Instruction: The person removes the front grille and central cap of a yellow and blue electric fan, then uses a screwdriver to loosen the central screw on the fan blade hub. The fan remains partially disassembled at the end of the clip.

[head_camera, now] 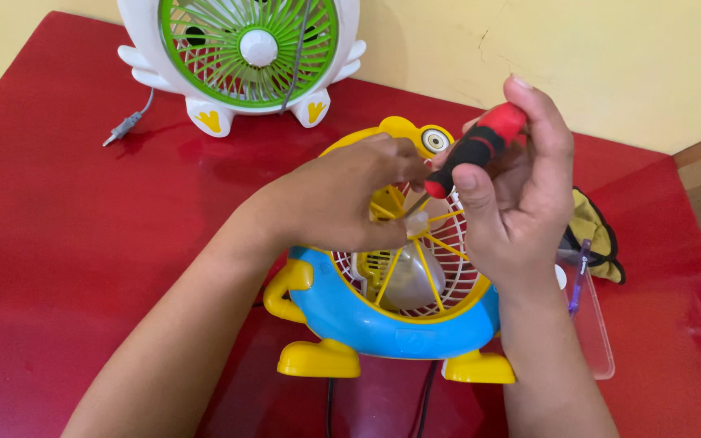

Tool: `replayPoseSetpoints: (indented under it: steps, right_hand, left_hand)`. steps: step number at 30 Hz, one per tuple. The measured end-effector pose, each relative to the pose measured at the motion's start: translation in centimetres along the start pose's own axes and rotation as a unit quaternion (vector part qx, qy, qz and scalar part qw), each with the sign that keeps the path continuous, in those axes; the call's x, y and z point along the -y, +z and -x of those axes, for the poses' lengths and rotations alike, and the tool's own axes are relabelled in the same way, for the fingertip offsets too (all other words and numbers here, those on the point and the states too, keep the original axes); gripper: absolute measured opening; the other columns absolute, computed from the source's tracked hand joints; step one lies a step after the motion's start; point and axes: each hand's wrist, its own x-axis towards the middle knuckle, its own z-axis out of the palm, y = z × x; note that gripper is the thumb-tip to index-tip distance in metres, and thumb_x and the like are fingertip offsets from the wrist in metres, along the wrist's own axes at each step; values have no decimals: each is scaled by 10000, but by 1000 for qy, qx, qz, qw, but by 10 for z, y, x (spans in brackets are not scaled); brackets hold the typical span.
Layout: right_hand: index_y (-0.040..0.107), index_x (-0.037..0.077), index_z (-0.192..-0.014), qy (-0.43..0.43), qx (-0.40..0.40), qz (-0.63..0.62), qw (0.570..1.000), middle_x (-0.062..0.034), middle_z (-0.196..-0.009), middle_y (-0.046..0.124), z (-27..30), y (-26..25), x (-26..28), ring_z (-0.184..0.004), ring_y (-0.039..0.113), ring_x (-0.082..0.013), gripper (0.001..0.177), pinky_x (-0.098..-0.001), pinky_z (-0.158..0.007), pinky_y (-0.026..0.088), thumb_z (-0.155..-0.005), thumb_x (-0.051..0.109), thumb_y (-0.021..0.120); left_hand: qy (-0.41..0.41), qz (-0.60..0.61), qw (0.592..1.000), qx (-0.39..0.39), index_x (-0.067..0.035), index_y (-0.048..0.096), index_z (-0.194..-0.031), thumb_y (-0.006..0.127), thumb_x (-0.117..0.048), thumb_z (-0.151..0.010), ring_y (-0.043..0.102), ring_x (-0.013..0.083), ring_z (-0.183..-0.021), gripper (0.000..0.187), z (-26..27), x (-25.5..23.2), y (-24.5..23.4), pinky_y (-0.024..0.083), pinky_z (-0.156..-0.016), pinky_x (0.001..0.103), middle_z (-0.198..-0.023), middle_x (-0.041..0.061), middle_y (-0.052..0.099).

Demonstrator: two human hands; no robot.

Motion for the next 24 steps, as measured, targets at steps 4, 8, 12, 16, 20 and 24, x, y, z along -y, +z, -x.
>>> replayPoseSetpoints:
  steps: [4, 8, 12, 16, 20, 24]
  right_hand:
    - [312, 77, -1612, -15, 1, 40, 999, -80, -1269, 548, -2, -2, -2, -1132, 600, -141, 603, -291, -1030, 544, -1195, 296, 688]
    - [273, 82, -1601, -11, 12, 36, 999, -92, -1277, 571, -6, 0, 2, -1078, 618, -137, 609, -293, -990, 583, -1147, 289, 622]
    - [279, 95, -1573, -25, 33, 40, 998, -126, -1297, 565, -11, 2, 7, -1146, 604, -161, 481, -315, -1022, 563, -1190, 218, 543]
    - [262, 115, -1574, -21, 71, 11, 997, -152, -1352, 578, -13, 1, 12, -1240, 621, -186, 427, -337, -1089, 557, -1212, 203, 470]
    - [265, 132, -1589, -12, 94, -28, 995, -182, -1474, 527, -12, 1, 15, -1272, 590, -198, 434, -353, -1096, 540, -1205, 196, 458]
    - [293, 139, -1554, -48, 79, 26, 995, -185, -1572, 439, -15, 3, 13, -1362, 522, -228, 398, -384, -1180, 450, -1189, 163, 450]
  left_hand:
    - [0, 57, 998, -24, 24, 667, -1099, 680, -263, -811, 710, 280, -946, 407, -3, 0, -2, 569, -859, 379, -1011, 143, 702]
    - [-21, 25, 999, -22, 17, 653, -954, 726, -351, -914, 694, 296, -851, 377, -3, -7, 2, 550, -774, 398, -896, 140, 701]
    - [-22, 46, 998, -45, -9, 644, -1046, 715, -347, -940, 700, 287, -873, 361, -5, -17, 7, 542, -785, 395, -927, 138, 708]
    - [-62, 54, 995, -58, 0, 623, -1110, 706, -290, -933, 665, 311, -826, 349, -5, -21, 6, 526, -748, 407, -878, 167, 678]
    - [19, 137, 985, -102, -2, 581, -1291, 653, -205, -1027, 727, 267, -989, 341, -4, -22, 11, 569, -899, 375, -1062, 148, 717]
    - [26, 157, 983, -89, 3, 535, -1368, 613, -158, -1034, 732, 263, -1017, 379, -4, -17, 11, 569, -913, 372, -1096, 148, 724]
